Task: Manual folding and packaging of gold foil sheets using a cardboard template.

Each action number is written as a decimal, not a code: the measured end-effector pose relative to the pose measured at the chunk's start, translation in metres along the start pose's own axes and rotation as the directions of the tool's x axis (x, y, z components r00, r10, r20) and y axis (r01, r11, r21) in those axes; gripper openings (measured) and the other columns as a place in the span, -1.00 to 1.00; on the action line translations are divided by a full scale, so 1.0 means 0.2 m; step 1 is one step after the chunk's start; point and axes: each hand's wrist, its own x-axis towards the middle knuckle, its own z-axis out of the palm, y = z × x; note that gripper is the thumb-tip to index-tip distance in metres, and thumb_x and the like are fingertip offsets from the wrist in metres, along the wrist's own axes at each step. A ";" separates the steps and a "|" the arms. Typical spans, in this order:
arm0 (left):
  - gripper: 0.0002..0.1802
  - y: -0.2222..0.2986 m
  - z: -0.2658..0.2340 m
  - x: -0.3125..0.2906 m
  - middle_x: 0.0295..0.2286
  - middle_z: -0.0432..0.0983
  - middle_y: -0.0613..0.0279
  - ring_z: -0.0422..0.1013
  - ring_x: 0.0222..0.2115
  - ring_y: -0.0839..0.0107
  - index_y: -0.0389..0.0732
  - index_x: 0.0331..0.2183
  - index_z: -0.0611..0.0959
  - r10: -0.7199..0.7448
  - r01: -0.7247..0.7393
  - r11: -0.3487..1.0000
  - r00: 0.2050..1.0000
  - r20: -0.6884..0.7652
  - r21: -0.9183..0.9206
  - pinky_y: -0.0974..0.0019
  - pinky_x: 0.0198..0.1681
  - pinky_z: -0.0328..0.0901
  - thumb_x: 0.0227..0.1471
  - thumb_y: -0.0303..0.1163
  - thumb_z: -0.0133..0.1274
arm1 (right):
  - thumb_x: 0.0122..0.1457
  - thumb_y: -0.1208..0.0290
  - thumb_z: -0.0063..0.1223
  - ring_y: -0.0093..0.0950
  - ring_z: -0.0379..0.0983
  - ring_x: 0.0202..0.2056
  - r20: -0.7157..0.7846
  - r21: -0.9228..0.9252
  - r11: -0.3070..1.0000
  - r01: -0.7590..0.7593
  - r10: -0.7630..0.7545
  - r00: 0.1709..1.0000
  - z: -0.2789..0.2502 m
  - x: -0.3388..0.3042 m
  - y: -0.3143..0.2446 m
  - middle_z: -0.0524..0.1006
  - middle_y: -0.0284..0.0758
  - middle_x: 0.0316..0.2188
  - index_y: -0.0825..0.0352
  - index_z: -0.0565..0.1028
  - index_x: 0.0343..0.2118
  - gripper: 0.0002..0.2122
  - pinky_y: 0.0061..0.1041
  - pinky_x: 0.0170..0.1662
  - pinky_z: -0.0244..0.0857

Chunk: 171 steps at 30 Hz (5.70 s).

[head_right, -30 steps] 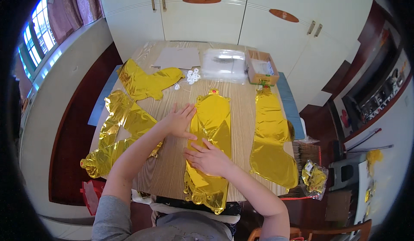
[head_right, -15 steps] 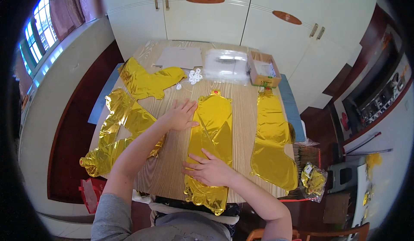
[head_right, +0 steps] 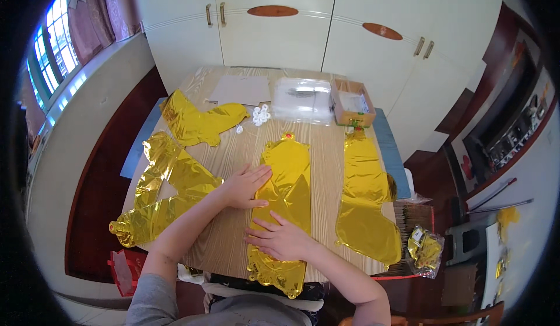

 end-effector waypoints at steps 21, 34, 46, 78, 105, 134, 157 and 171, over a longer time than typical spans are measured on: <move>0.17 -0.04 -0.03 0.09 0.23 0.01 -0.19 -0.06 0.28 0.00 -0.46 0.20 0.15 -0.232 0.230 0.970 0.972 0.024 0.078 -0.16 0.29 -0.21 -0.05 0.43 -0.14 | 0.25 0.14 -0.14 -0.40 0.04 0.31 -0.005 0.106 0.991 -0.082 0.083 0.997 -0.02 -0.01 -0.01 0.21 -0.34 0.26 0.23 0.26 0.22 -0.50 -0.13 0.34 -0.19; 0.14 -0.04 -0.01 0.08 0.24 0.00 -0.14 -0.04 0.28 0.04 -0.44 0.21 0.15 -0.251 0.251 0.967 0.968 -0.002 0.048 -0.20 0.28 -0.19 -0.03 0.42 -0.14 | 0.25 0.20 -0.10 -0.37 0.12 0.28 -0.070 0.142 0.989 -0.048 0.059 0.996 0.00 -0.06 0.04 0.31 -0.40 0.21 0.10 0.42 0.11 -0.63 -0.09 0.31 -0.07; 0.15 -0.05 0.01 0.08 0.24 -0.01 -0.13 -0.07 0.28 0.06 -0.43 0.21 0.14 -0.245 0.246 0.968 0.969 -0.012 0.047 -0.20 0.28 -0.18 -0.04 0.42 -0.14 | 0.21 0.21 -0.04 -0.37 0.16 0.26 -0.099 0.208 0.977 -0.045 0.067 0.993 -0.01 -0.07 0.06 0.37 -0.40 0.16 0.13 0.46 0.06 -0.64 -0.09 0.30 -0.06; -0.09 0.09 -0.03 -0.02 0.28 -0.04 0.01 -0.09 0.31 0.20 -0.27 0.26 0.10 0.051 -0.051 0.999 0.991 0.127 0.000 -0.08 0.31 -0.19 0.13 0.18 -0.15 | 0.18 0.16 0.00 -0.43 0.16 0.21 -0.097 0.128 0.991 -0.049 0.061 0.993 -0.06 -0.01 0.01 0.35 -0.46 0.12 -0.12 0.44 0.08 -0.63 -0.03 0.28 -0.07; 0.07 -0.03 -0.07 0.06 0.26 -0.03 -0.13 -0.07 0.29 0.08 -0.41 0.23 0.10 -0.206 0.196 0.975 0.974 0.097 0.106 -0.11 0.31 -0.17 0.04 0.34 -0.17 | 0.21 0.13 -0.06 -0.45 0.18 0.22 -0.084 0.113 0.990 -0.090 0.099 0.991 -0.01 -0.02 0.01 0.33 -0.49 0.17 0.02 0.37 0.15 -0.57 -0.02 0.29 -0.14; -0.48 -0.15 0.03 0.17 -0.01 0.38 -0.03 0.32 0.00 0.06 -0.28 0.04 0.43 -0.392 0.302 0.919 0.767 -0.508 -0.252 -0.07 0.14 0.13 0.06 -0.25 0.01 | 0.22 0.29 -0.09 -0.16 0.15 0.23 -0.124 0.394 0.825 -0.405 0.484 0.866 -0.18 0.02 0.27 0.33 -0.17 0.17 0.28 0.34 0.14 -0.58 -0.06 0.28 -0.04; -0.73 -0.14 0.06 0.13 -0.19 0.52 0.23 0.42 -0.09 0.32 -0.13 -0.27 0.65 -0.284 0.229 0.959 0.786 -0.549 -0.168 0.04 0.05 0.17 -0.09 -0.32 0.09 | 0.22 0.33 -0.11 -0.16 0.21 0.21 -0.360 0.350 0.620 -0.702 0.781 0.511 0.05 0.14 0.84 0.37 -0.07 0.12 0.42 0.37 0.08 -0.60 -0.10 0.30 -0.08; -0.70 -0.14 0.04 0.13 -0.12 0.49 0.22 0.38 -0.02 0.27 -0.06 -0.22 0.67 -0.293 0.242 0.956 0.836 -0.464 -0.169 -0.08 0.08 0.17 -0.07 -0.26 0.11 | 0.17 0.32 -0.03 -0.19 0.20 0.21 -0.330 0.288 0.690 -0.665 0.723 0.607 0.02 0.20 1.02 0.38 -0.21 0.14 0.29 0.41 0.08 -0.60 -0.07 0.28 -0.04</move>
